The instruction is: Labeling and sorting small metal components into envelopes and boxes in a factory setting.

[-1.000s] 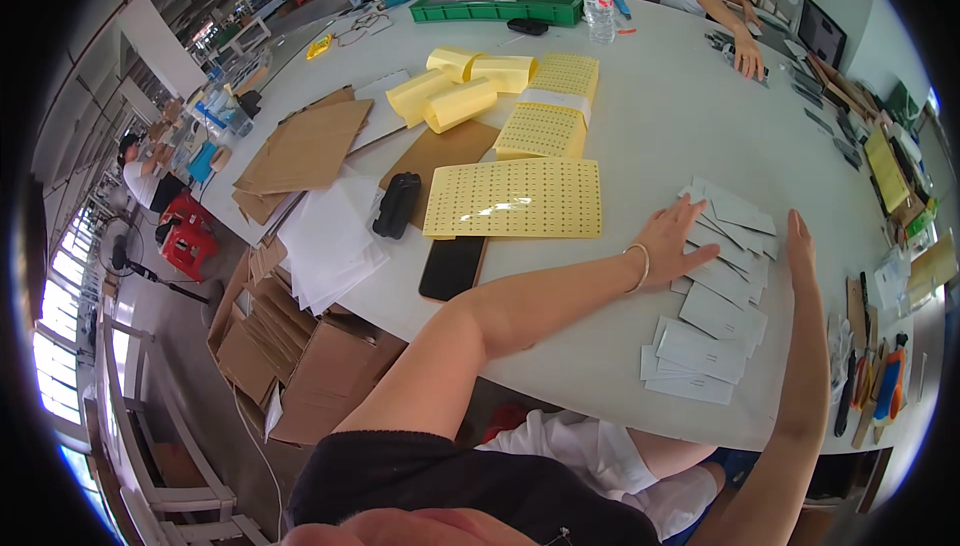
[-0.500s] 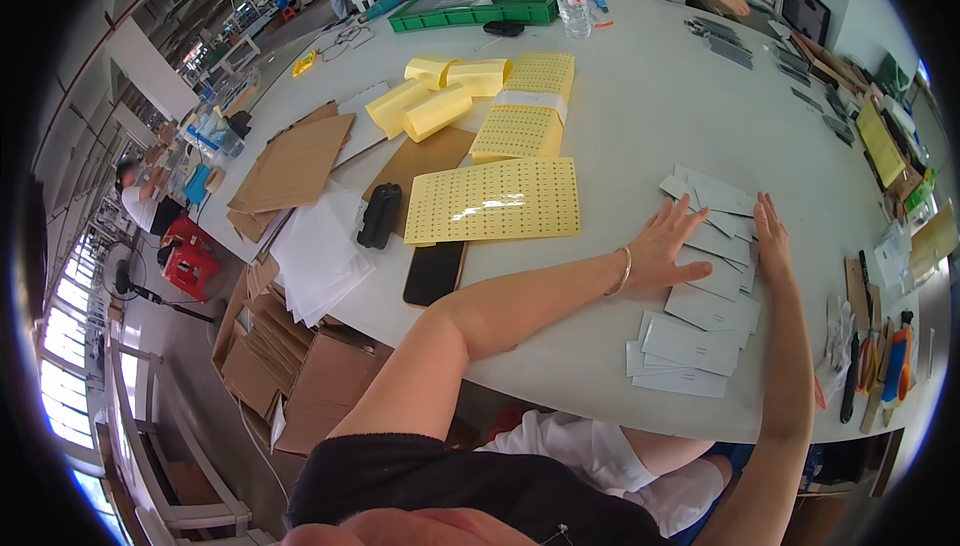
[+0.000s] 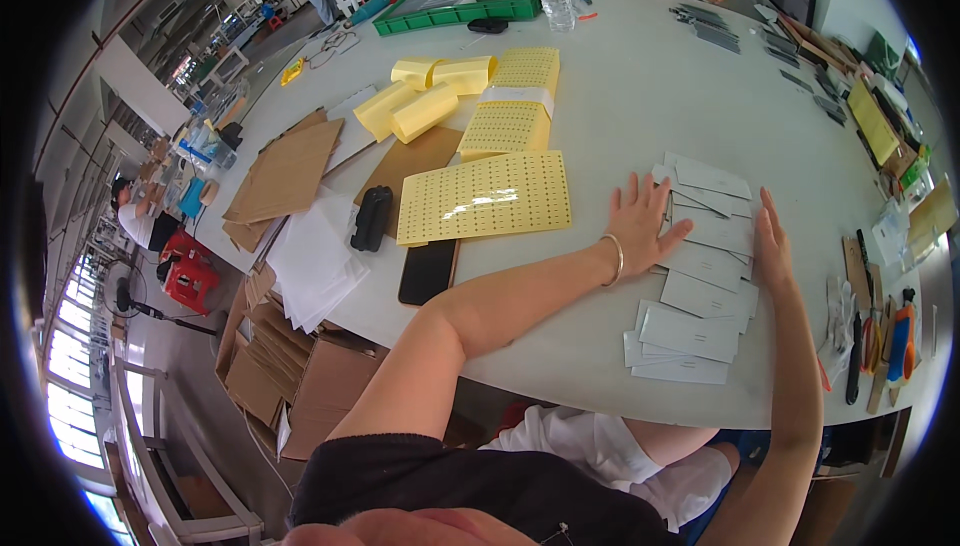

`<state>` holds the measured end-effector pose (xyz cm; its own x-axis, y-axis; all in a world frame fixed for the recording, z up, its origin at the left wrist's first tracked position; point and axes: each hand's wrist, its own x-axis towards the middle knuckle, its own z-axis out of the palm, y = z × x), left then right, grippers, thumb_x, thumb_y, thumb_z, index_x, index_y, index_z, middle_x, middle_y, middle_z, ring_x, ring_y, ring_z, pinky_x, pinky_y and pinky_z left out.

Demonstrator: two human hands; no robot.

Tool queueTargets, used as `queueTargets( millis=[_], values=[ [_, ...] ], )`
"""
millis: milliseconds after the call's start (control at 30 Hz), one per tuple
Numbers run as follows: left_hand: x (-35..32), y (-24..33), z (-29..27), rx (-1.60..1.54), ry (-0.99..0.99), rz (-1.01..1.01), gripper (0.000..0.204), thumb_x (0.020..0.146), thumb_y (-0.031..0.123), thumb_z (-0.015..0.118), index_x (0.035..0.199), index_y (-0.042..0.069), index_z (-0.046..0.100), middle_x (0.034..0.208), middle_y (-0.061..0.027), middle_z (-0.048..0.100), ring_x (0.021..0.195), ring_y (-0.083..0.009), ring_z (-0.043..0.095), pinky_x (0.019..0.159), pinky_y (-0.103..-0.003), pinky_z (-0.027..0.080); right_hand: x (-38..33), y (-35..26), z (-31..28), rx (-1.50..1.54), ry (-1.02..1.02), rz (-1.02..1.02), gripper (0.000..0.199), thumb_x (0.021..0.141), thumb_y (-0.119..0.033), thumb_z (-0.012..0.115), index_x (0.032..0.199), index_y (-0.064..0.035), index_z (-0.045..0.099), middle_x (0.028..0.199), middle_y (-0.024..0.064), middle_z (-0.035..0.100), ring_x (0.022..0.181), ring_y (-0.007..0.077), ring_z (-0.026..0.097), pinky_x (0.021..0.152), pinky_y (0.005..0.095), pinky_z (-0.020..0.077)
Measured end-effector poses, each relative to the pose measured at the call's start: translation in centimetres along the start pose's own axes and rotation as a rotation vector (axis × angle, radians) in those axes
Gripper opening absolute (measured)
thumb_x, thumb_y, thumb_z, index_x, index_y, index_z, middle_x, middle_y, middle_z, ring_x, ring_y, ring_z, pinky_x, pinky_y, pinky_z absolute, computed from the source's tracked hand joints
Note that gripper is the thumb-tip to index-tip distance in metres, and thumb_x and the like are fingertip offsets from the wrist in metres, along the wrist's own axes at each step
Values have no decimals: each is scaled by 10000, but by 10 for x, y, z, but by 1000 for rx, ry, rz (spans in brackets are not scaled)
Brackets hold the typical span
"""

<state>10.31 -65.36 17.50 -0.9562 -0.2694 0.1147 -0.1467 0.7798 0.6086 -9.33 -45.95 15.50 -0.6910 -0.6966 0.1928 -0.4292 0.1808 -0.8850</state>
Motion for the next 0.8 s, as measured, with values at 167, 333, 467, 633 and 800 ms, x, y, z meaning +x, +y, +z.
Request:
queueTargets(
  millis=[167,333,467,633,800],
  values=[
    [-5,5,-1,139,4,-52,854,889,626,330,1442,10,122,1464,-292,148,1382,-421,91,1100,-534,91,-36,4,3,97,14,38,612,963,-444,365,1425,-49,296,1494,130,242,1390,246,188,1118,360,150],
    [-3,7,-6,93,-1,-123,861,886,615,365,1447,17,103,1465,-282,157,1387,-397,100,1104,-527,89,-43,4,22,-4,60,4,614,960,-447,368,1423,-49,299,1492,148,239,1394,259,178,1118,364,148],
    [-4,5,-7,51,-47,-32,874,879,604,402,1442,5,105,1431,-280,235,1391,-368,123,1105,-519,97,-42,-1,31,-58,91,-15,616,958,-449,371,1421,-49,302,1491,162,237,1397,270,170,1117,366,146],
    [0,0,0,46,32,190,844,859,541,496,1397,-50,224,1262,-211,438,1232,-339,384,1047,-502,239,-44,-22,35,-43,67,-48,611,958,-437,383,1423,-50,297,1492,162,237,1399,274,164,1117,366,146],
    [3,-6,8,217,87,35,874,867,613,400,1414,-37,199,1382,-259,334,1309,-359,286,1054,-535,221,-56,-37,34,252,170,170,606,966,-385,410,1439,-42,248,1490,115,257,1391,217,180,1116,336,151]
  ],
)
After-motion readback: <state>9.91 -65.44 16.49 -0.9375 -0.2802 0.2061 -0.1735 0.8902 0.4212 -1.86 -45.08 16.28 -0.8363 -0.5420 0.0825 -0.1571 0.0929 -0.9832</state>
